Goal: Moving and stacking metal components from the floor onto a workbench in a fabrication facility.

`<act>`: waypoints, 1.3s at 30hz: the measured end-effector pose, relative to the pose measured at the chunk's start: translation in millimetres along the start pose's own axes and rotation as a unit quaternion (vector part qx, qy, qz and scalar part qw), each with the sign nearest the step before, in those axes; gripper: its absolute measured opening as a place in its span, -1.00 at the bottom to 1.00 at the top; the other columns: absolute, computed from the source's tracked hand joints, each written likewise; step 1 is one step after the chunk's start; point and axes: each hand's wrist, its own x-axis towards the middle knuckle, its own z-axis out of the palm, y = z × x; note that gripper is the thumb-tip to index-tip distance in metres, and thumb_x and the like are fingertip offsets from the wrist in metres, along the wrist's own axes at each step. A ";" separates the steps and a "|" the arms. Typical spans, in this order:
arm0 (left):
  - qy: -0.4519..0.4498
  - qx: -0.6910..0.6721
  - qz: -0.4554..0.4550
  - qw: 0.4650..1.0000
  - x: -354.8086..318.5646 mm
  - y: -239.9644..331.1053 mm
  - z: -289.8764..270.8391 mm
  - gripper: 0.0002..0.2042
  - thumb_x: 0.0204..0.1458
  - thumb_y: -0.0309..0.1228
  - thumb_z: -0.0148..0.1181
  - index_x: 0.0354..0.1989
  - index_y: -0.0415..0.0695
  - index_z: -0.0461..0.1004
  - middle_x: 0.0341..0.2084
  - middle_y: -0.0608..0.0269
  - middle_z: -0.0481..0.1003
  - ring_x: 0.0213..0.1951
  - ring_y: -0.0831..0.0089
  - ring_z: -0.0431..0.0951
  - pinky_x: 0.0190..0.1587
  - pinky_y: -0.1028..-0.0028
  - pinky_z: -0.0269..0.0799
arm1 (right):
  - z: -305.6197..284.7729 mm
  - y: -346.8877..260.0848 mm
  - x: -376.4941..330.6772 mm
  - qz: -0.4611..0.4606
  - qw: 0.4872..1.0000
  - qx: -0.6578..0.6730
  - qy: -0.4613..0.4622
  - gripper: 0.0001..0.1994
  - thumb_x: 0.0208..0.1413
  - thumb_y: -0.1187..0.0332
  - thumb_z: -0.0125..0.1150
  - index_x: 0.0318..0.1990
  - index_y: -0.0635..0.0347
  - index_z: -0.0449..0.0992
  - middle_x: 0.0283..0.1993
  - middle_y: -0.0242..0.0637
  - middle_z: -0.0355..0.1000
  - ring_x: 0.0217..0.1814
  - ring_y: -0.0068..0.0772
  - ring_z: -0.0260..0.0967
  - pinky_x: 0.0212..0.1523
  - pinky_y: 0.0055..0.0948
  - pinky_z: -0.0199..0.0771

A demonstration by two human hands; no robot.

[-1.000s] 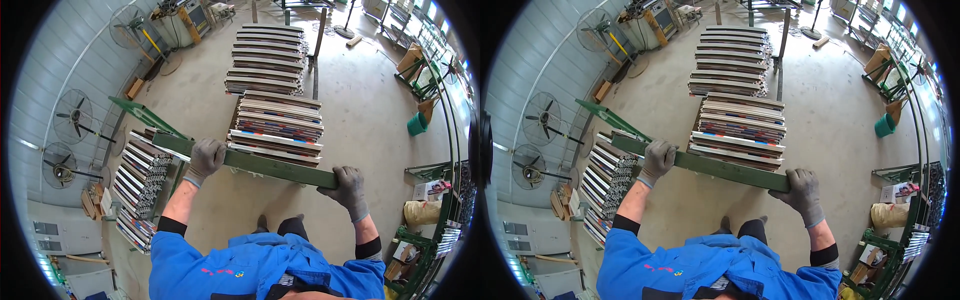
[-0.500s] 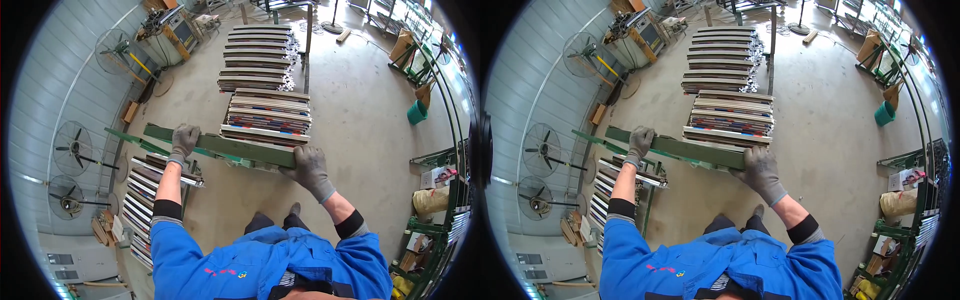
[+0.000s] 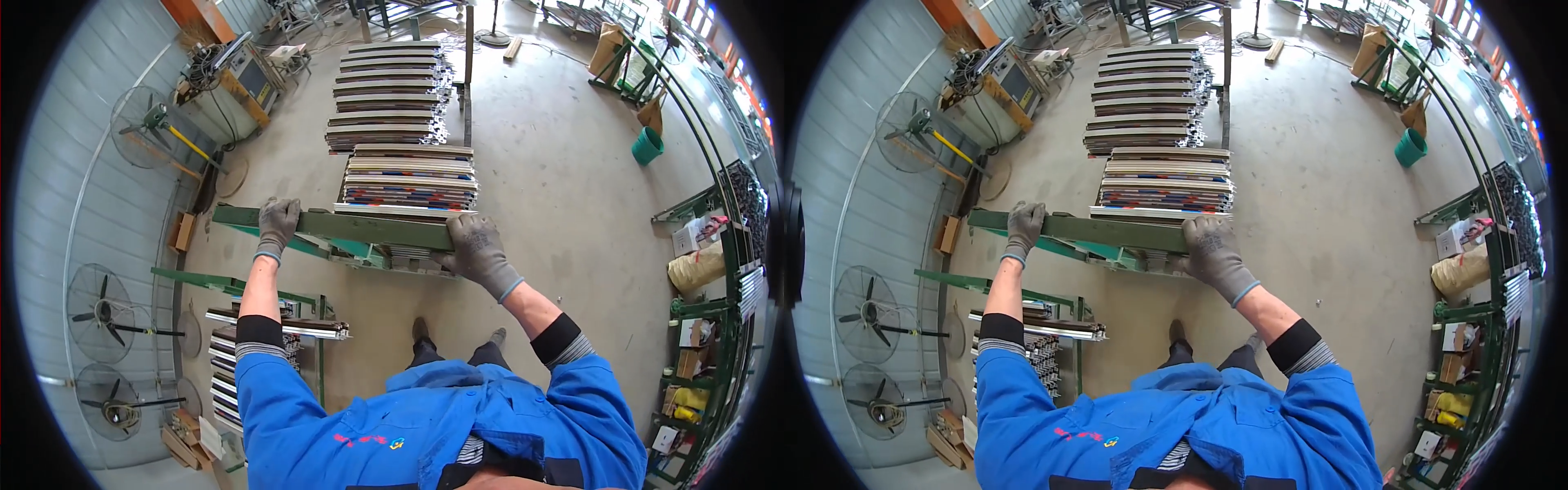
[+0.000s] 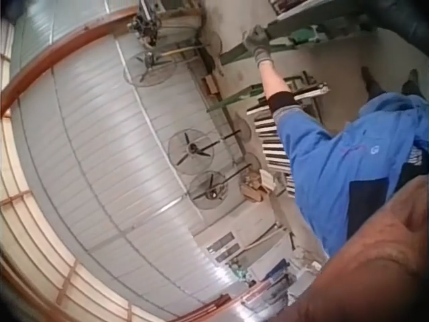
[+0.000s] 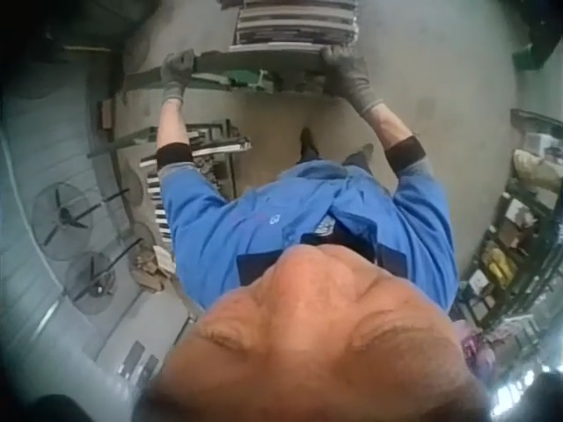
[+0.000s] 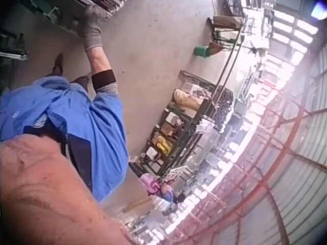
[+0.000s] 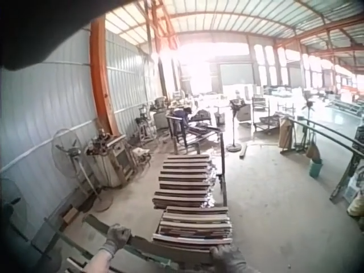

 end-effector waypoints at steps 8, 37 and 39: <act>0.005 0.029 0.014 0.999 22.9 -32.2 10.5 -0.70 0.21 -0.19 0.01 -0.37 -0.12 0.56 -0.37 0.06 0.54 -0.14 0.05 0.48 0.35 0.04 0.05 | 26.8 -35.6 45.1 0.020 0.998 -0.001 -0.059 -0.32 -0.16 0.06 0.45 0.06 0.26 0.32 -0.18 -0.07 0.45 -0.09 -0.07 0.46 -0.06 -0.11 0.41; 0.164 -0.061 -0.387 0.905 -58.6 133.5 32.7 -0.23 -0.07 -0.46 0.32 0.38 -0.24 0.14 0.42 -0.25 -0.03 0.47 0.01 -0.08 0.46 0.27 -0.17 | 91.5 330.5 -151.5 0.204 0.914 0.302 -0.176 -0.40 0.00 0.25 0.37 0.19 0.34 0.39 0.04 0.06 0.51 0.00 -0.09 0.56 0.02 -0.20 0.56; 0.166 -0.062 -0.373 0.911 -55.5 127.7 35.7 -0.26 -0.08 -0.51 0.32 0.35 -0.23 0.18 0.41 -0.20 0.02 0.45 0.04 -0.03 0.44 0.28 -0.12 | 105.0 335.3 -141.0 0.175 0.906 0.338 -0.186 -0.41 0.01 0.26 0.36 0.20 0.33 0.40 0.05 0.06 0.52 -0.01 -0.09 0.56 0.03 -0.20 0.55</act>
